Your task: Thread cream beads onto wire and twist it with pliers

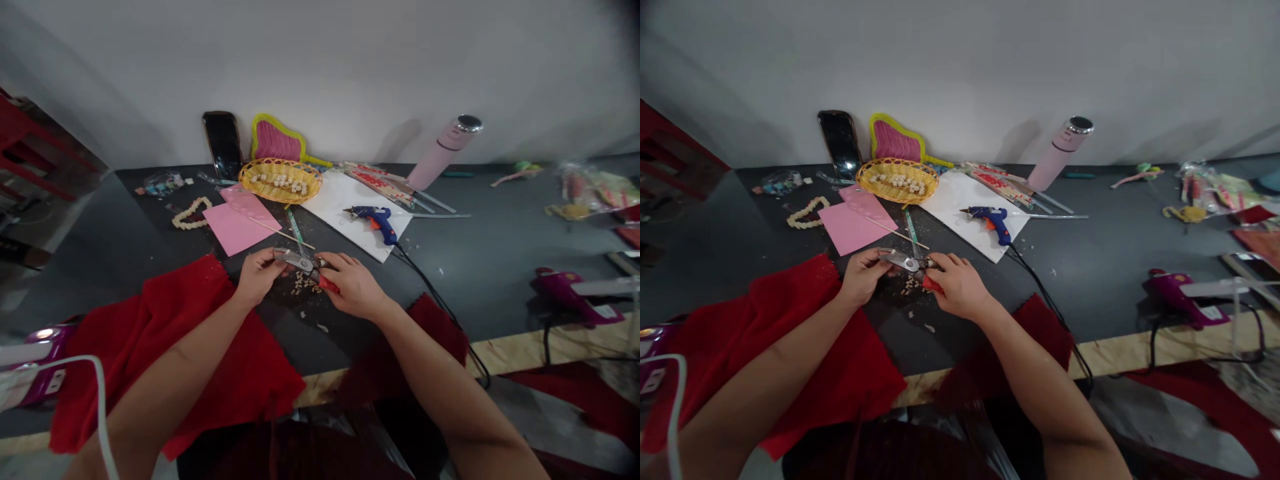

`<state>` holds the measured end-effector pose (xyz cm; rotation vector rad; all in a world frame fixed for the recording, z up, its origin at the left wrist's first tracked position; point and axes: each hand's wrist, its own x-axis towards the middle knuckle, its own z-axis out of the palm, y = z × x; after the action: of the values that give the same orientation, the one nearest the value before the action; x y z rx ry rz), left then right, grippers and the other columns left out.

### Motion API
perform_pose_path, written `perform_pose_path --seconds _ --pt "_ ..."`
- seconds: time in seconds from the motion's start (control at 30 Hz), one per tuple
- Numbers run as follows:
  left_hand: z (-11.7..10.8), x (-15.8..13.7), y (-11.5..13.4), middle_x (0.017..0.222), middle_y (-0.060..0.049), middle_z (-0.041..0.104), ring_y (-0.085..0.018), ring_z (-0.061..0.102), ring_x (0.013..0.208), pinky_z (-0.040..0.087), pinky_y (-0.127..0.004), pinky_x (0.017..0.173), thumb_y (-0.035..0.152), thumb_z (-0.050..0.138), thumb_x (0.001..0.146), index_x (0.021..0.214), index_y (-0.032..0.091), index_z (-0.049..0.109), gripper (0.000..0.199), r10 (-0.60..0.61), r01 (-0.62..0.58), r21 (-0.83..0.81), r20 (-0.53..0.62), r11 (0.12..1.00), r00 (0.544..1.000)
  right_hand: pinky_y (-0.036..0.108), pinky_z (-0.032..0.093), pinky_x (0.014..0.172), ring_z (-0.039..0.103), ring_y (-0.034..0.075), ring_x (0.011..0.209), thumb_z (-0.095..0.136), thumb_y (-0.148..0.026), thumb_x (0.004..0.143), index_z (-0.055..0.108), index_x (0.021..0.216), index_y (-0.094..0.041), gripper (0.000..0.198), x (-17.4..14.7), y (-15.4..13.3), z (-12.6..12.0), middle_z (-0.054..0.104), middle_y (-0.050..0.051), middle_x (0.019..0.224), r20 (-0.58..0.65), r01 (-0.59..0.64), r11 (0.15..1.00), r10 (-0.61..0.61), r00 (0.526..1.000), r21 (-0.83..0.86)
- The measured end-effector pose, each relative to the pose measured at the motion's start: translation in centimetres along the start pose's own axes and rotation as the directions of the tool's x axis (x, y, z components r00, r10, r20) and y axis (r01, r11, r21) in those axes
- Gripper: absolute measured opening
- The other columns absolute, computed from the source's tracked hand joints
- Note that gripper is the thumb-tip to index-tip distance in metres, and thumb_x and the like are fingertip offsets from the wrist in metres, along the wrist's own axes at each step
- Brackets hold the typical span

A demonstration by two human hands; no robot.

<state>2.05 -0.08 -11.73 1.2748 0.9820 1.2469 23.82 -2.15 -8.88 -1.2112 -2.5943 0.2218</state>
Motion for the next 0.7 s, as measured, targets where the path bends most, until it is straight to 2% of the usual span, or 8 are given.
perform_pose_path --seconds 0.27,0.5,0.7 --pt "0.0 -0.2 0.1 0.061 0.000 0.059 -0.010 0.050 0.052 0.041 -0.022 0.051 0.022 0.063 0.075 0.071 0.016 0.068 0.008 0.016 -0.016 0.025 -0.033 1.000 0.999 0.034 0.045 0.083 0.053 0.021 0.096 0.052 -0.013 0.076 0.061 0.078 -0.016 0.011 0.3 -0.5 0.2 0.056 0.012 0.109 -0.056 0.059 0.997 -0.056 0.997 0.045" --pt "0.0 -0.4 0.3 0.061 0.000 0.059 -0.011 0.050 0.054 0.039 -0.022 0.053 0.024 0.061 0.076 0.071 0.016 0.066 0.011 0.005 -0.001 0.084 -0.048 0.996 0.999 0.032 0.045 0.084 0.053 0.019 0.092 0.050 -0.010 0.075 0.061 0.083 -0.017 0.015 0.1 -1.3 0.9 0.056 0.010 0.104 -0.064 0.010 0.999 -0.007 0.998 0.044" --pt "-0.1 0.0 -0.5 0.062 0.001 0.059 -0.011 0.050 0.056 0.039 -0.022 0.055 0.024 0.066 0.073 0.075 0.016 0.066 0.008 -0.005 0.004 -0.004 -0.105 1.000 0.995 0.034 0.043 0.086 0.051 0.021 0.097 0.052 -0.014 0.076 0.061 0.086 -0.018 0.014 0.1 -1.1 1.2 0.053 0.010 0.113 -0.062 -0.033 0.999 0.034 0.998 0.026"
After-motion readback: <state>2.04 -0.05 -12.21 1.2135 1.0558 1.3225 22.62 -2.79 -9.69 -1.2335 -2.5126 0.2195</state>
